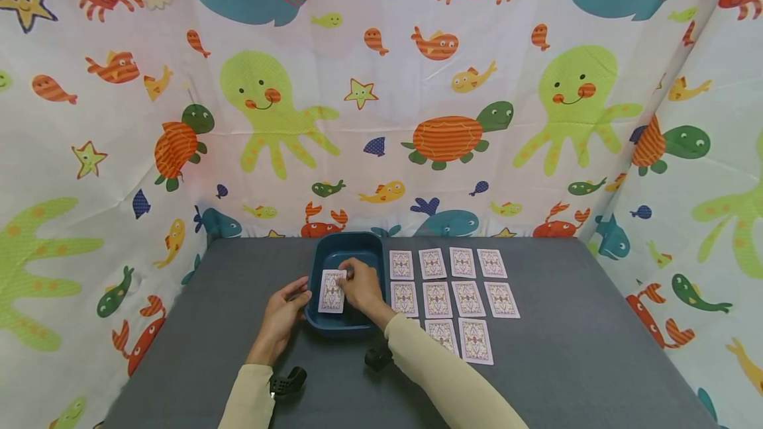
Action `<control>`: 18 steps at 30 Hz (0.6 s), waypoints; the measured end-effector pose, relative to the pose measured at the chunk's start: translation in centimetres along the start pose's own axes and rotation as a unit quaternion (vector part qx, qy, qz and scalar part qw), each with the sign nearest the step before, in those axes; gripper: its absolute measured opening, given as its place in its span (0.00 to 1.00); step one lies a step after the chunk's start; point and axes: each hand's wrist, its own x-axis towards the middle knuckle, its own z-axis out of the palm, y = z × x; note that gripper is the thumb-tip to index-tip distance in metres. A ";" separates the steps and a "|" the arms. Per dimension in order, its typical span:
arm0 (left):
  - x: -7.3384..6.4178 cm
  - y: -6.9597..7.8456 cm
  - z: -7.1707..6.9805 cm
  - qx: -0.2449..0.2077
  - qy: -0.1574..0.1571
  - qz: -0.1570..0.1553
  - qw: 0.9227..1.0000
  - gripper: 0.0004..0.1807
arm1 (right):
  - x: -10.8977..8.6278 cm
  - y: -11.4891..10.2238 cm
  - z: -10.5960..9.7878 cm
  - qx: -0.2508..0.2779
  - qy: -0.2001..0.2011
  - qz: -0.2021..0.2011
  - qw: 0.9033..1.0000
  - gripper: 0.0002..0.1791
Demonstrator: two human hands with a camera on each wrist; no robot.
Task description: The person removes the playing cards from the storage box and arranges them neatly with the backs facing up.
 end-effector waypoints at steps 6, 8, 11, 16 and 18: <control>0.0 -0.3 -0.1 0.001 0.004 0.004 1.000 0.23 | -0.1 -0.1 -0.1 0.033 0.017 0.004 0.999 0.10; -0.1 -0.4 -0.1 0.001 0.004 0.004 1.000 0.23 | -0.2 -0.1 -0.1 0.040 0.021 0.004 0.999 0.11; -0.1 -0.5 -0.1 0.001 0.004 0.006 1.000 0.23 | -0.2 0.0 -0.1 0.050 0.025 -0.001 0.998 0.11; 0.1 -0.5 0.0 0.006 0.008 0.004 1.000 0.23 | -0.1 -0.1 -0.3 0.071 0.045 -0.023 0.996 0.12; 0.2 -0.4 0.0 0.007 0.009 0.000 1.000 0.22 | -0.1 -0.2 -0.5 0.077 0.054 -0.030 0.995 0.12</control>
